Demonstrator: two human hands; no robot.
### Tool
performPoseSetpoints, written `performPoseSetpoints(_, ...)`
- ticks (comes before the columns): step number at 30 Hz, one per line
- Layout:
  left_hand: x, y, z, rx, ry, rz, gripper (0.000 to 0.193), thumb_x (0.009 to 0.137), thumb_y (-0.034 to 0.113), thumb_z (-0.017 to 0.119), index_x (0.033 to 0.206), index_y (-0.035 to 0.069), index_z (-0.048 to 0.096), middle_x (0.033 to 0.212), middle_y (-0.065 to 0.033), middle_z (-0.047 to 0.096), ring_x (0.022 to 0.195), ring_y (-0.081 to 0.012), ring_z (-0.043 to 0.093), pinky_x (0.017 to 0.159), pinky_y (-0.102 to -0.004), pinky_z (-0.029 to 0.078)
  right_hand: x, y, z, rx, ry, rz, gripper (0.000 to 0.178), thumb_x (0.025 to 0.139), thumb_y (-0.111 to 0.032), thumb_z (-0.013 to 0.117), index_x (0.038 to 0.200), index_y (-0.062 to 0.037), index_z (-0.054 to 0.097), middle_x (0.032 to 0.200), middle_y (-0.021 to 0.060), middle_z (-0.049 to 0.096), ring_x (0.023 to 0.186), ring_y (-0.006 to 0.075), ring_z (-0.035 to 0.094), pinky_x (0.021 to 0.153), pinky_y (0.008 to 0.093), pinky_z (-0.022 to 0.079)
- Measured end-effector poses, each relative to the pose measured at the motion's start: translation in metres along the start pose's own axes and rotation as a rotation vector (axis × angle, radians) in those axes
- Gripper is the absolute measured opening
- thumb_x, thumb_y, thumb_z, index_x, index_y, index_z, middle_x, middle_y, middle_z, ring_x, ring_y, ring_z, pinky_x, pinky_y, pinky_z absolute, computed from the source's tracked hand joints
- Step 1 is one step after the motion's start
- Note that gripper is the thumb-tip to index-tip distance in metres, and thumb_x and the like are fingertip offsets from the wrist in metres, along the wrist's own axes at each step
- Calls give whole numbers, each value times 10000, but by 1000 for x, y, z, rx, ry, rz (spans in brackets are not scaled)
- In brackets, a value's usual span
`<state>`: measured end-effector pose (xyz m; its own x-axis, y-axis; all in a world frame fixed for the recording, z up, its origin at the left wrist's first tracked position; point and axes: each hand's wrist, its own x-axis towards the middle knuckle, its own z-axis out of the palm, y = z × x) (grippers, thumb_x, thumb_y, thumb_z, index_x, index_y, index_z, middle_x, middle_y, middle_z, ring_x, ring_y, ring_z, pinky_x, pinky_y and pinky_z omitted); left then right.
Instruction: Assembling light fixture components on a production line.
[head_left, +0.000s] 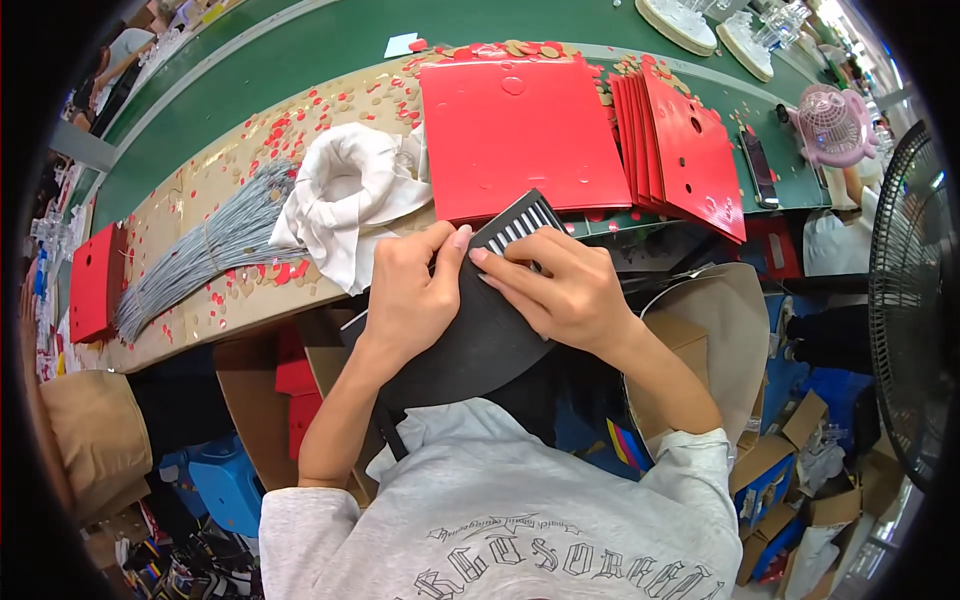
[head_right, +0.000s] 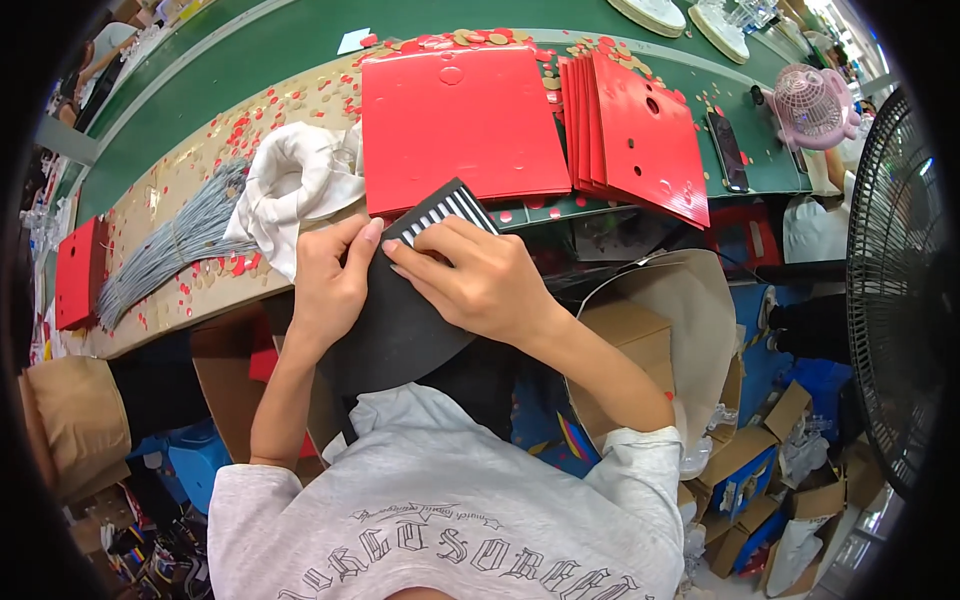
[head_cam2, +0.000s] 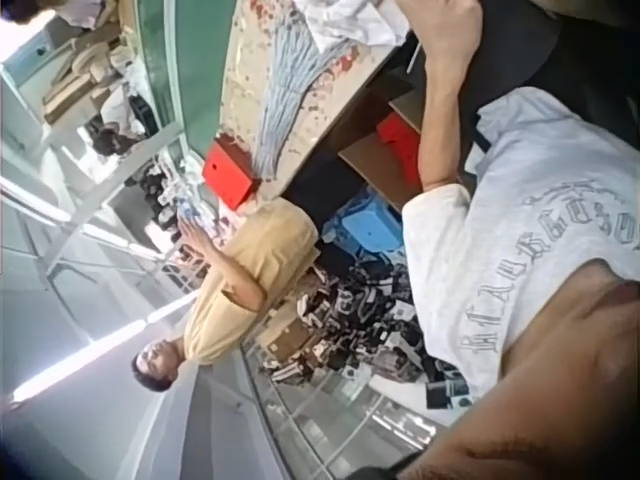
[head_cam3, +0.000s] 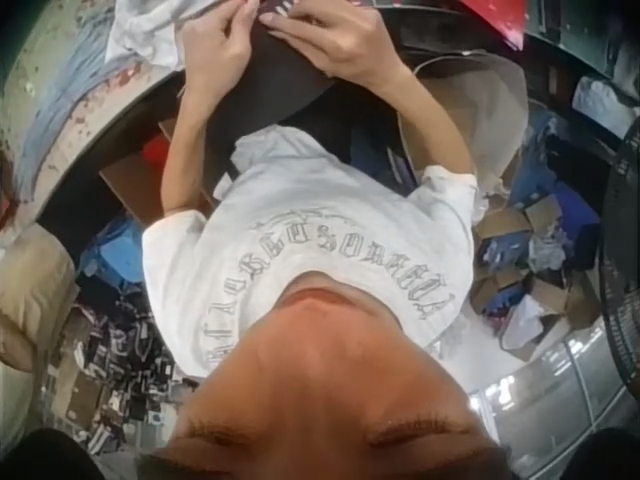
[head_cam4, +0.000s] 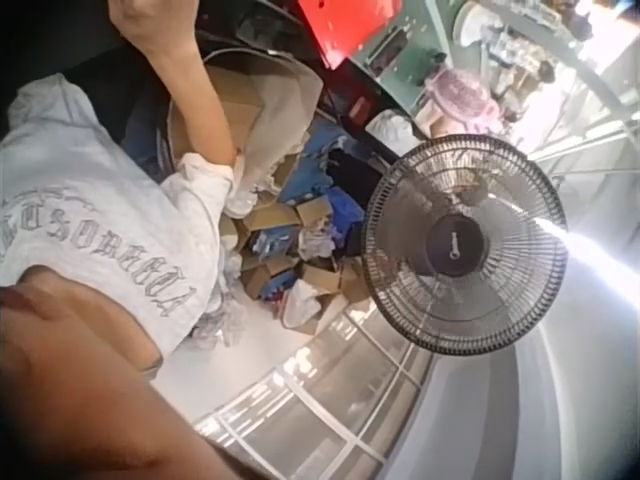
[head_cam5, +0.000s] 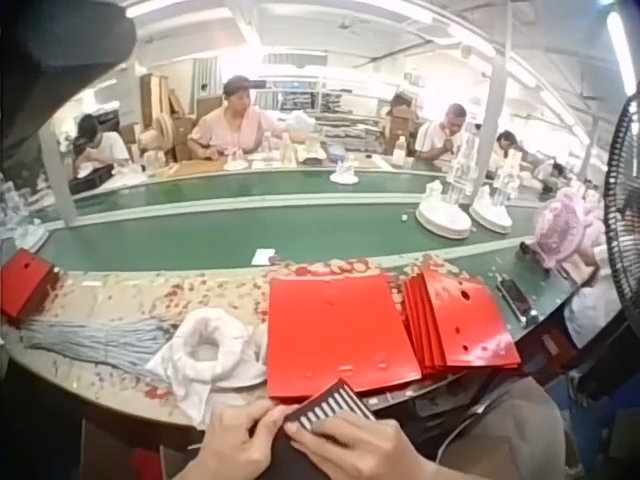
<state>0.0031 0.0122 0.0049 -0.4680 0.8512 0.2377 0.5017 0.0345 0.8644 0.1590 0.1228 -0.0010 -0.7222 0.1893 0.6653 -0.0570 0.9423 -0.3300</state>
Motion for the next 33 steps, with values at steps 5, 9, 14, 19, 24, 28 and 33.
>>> performPoseSetpoints(5,-5,-1,2,40,0,18,243,930,49,606,717,-50,549,554,-232,459,445,-361,438,467,-415,318,-1,2,-1,76,-30,17,288,719,-28,803,1002,-72,775,818,21,652,676,164,636,552,295,503)
performPoseSetpoints(9,-6,-2,2,97,-22,49,214,907,23,605,714,-40,538,565,-228,484,485,-395,495,479,-437,341,2,2,-2,219,-90,148,244,736,-27,806,975,-51,763,843,59,690,685,194,652,585,306,516)
performPoseSetpoints(14,-7,-4,9,72,-70,127,196,880,9,622,705,-32,544,583,-223,522,537,-408,555,490,-454,368,11,13,-12,495,-314,427,195,749,-2,805,930,0,733,854,91,703,709,197,671,607,301,521)
performPoseSetpoints(19,-7,-2,8,17,-39,79,221,900,16,612,701,-38,531,575,-220,504,512,-403,519,486,-442,346,9,9,-9,615,-144,449,165,733,-5,816,879,-6,740,787,70,686,653,182,645,604,282,515)
performPoseSetpoints(24,-6,-2,7,16,-45,39,240,918,24,598,700,-42,520,572,-227,490,496,-397,497,488,-441,332,2,7,-3,404,-33,286,173,725,-8,828,885,-27,764,806,71,693,697,191,654,616,297,520)
performPoseSetpoints(28,-4,-5,6,5,-50,17,247,930,45,600,704,-31,534,563,-214,489,491,-401,487,498,-447,356,9,5,-3,392,-49,288,128,743,-5,812,852,-17,747,806,67,687,674,194,634,603,297,503)
performPoseSetpoints(33,-12,-12,22,393,-31,272,162,862,69,657,736,-5,586,839,-149,609,802,-318,609,608,-442,478,48,39,-5,398,61,538,86,888,-67,730,881,15,705,860,51,691,752,104,651,596,221,477)
